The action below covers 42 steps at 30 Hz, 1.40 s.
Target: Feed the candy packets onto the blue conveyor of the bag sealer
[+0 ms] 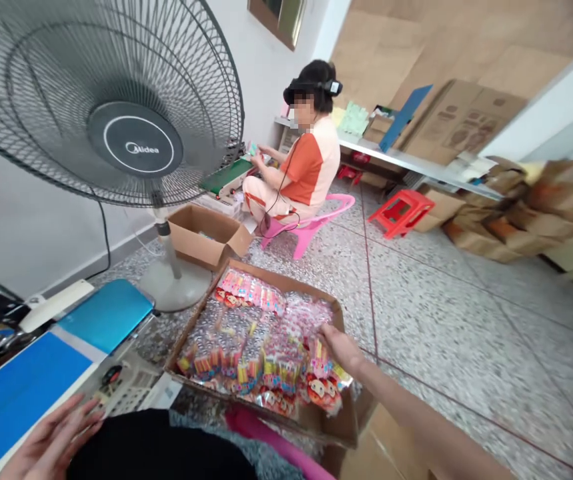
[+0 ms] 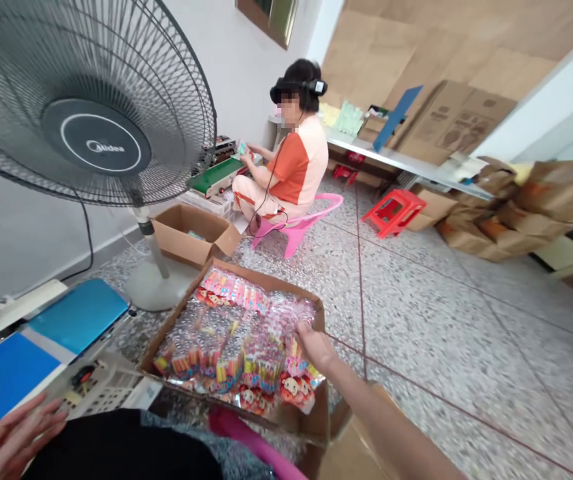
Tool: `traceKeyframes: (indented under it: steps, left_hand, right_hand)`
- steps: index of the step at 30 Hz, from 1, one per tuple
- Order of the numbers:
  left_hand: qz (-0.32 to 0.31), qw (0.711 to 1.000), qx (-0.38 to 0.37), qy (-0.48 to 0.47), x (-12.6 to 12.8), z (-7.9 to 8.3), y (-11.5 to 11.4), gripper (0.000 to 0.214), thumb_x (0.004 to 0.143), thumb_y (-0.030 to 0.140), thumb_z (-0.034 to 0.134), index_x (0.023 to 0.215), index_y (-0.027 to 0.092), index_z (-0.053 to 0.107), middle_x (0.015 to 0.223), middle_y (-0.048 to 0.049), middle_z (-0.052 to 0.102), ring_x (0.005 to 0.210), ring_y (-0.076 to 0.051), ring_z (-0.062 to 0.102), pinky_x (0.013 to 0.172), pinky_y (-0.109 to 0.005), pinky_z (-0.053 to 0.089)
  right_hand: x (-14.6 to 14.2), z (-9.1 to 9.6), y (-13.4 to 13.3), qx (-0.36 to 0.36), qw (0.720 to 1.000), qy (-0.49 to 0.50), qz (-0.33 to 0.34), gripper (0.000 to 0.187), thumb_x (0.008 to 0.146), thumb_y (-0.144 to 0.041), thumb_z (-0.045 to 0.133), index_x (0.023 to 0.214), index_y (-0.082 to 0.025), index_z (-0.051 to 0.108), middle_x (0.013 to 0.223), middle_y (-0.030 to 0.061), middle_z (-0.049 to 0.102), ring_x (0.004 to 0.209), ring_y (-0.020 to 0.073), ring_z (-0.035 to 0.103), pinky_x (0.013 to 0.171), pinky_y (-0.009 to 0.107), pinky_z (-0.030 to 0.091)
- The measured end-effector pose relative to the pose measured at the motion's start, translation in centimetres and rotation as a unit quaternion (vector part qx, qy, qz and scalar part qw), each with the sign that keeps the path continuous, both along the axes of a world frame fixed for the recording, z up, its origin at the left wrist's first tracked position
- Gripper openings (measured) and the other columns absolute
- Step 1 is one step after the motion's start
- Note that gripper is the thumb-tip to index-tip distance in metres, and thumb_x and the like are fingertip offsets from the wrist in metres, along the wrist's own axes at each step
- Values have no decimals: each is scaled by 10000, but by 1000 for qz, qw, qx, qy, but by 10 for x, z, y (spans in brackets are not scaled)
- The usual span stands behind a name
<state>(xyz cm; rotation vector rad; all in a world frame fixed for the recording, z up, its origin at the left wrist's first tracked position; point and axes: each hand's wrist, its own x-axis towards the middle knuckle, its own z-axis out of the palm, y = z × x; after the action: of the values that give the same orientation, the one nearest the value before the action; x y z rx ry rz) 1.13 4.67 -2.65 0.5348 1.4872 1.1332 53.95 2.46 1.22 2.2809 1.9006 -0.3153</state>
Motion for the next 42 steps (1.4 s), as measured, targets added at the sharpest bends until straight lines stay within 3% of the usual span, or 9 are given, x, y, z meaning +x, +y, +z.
traceKeyframes:
  steps: [7,10,13,17,22,29,36,39,42]
  left_hand:
    - [-164,976,141,29,133,60,20,512,600,347,750,1069,195,615,1116,-97,642,1072,-301,553,995,-430,363]
    - [-255,948,190,-9,187,70,31,645,582,283,764,1187,205,557,1286,-109,528,1195,-307,452,1028,-420,308]
    - [-315,924,209,-60,213,71,36,782,521,231,796,1245,186,503,1276,-130,530,1225,-322,414,1033,-435,295]
    - [-299,925,206,-112,214,70,30,774,582,228,768,1281,186,437,1242,-119,555,1143,-289,498,996,-406,348]
    - [-179,958,153,-164,205,66,25,578,657,267,719,1186,178,504,1158,-103,610,1076,-261,545,927,-365,406]
    - [-130,948,157,-246,190,64,28,380,682,278,700,1024,157,586,961,-92,680,856,-233,633,808,-363,465]
    - [-91,956,168,-223,147,69,39,444,672,285,714,1075,159,577,992,-109,680,861,-234,637,832,-377,461]
    - [-113,958,182,-189,137,78,46,509,661,277,722,1131,177,558,1060,-107,662,920,-242,623,853,-376,455]
    - [-134,954,200,-180,138,85,48,477,655,257,721,1105,180,584,1105,-98,645,993,-257,597,890,-375,437]
  right_hand:
    - [-39,57,39,85,971,89,203,232,935,-311,307,849,-190,484,762,32,606,692,142,578,621,234,392]
    - [-76,81,58,79,943,135,292,218,933,-314,334,886,-191,509,808,29,611,713,129,574,644,225,409]
    - [-115,94,79,78,916,167,355,214,933,-320,350,934,-196,525,837,23,618,721,120,577,652,218,422]
    - [-150,88,110,115,890,185,400,180,923,-306,388,933,-195,529,885,30,620,781,124,582,694,220,439]
    - [-180,78,134,128,860,187,457,170,919,-283,406,929,-180,540,884,41,607,807,126,574,726,223,445]
    - [-204,83,149,118,857,206,457,329,874,-414,489,1114,-190,512,966,47,615,833,137,589,759,241,452]
    - [-187,129,174,111,839,213,488,385,871,-490,444,1068,-179,560,761,6,616,712,122,582,700,227,438]
    - [-209,151,175,88,802,231,544,344,867,-467,466,1043,-190,571,746,-10,615,670,106,573,666,212,427]
    - [-247,151,174,73,765,234,596,287,857,-406,509,1064,-215,562,833,-12,632,683,96,577,643,195,420]
